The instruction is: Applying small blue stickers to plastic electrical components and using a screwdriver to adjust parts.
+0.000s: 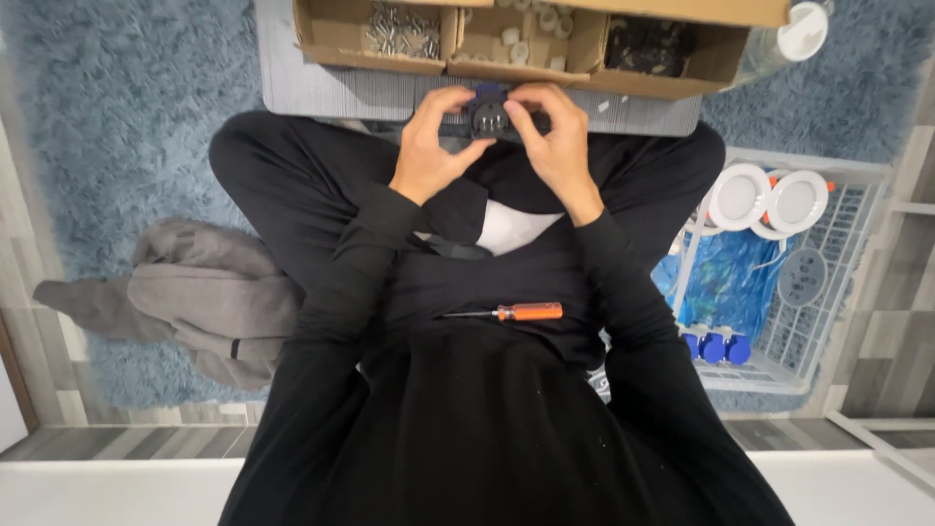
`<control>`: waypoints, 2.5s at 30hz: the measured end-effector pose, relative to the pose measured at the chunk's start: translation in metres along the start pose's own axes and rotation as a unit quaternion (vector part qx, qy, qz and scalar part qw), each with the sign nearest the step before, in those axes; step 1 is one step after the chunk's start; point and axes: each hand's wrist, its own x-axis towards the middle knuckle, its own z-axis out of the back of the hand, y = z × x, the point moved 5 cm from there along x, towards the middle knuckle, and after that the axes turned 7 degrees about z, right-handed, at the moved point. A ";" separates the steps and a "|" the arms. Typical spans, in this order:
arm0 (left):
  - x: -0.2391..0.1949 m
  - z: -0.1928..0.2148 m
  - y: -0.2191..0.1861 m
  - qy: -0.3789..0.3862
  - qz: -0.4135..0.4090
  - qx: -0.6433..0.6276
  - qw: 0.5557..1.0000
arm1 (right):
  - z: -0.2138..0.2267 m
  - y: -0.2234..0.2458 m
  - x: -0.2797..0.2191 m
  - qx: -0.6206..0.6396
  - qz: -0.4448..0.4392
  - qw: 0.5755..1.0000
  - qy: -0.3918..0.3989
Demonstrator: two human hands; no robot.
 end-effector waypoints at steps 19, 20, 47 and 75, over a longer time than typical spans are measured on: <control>-0.007 -0.001 0.008 -0.020 -0.068 0.005 0.997 | -0.008 -0.029 -0.013 0.022 0.020 0.999 -0.029; -0.009 -0.002 0.008 -0.022 -0.075 0.008 0.997 | -0.009 -0.030 -0.016 0.032 0.014 0.999 -0.026; -0.015 -0.004 0.003 -0.003 -0.035 -0.122 0.992 | -0.001 -0.017 -0.031 0.148 -0.016 0.988 0.028; -0.038 -0.028 0.040 0.173 0.200 -0.579 0.771 | 0.003 0.014 -0.001 0.186 -0.121 0.963 0.152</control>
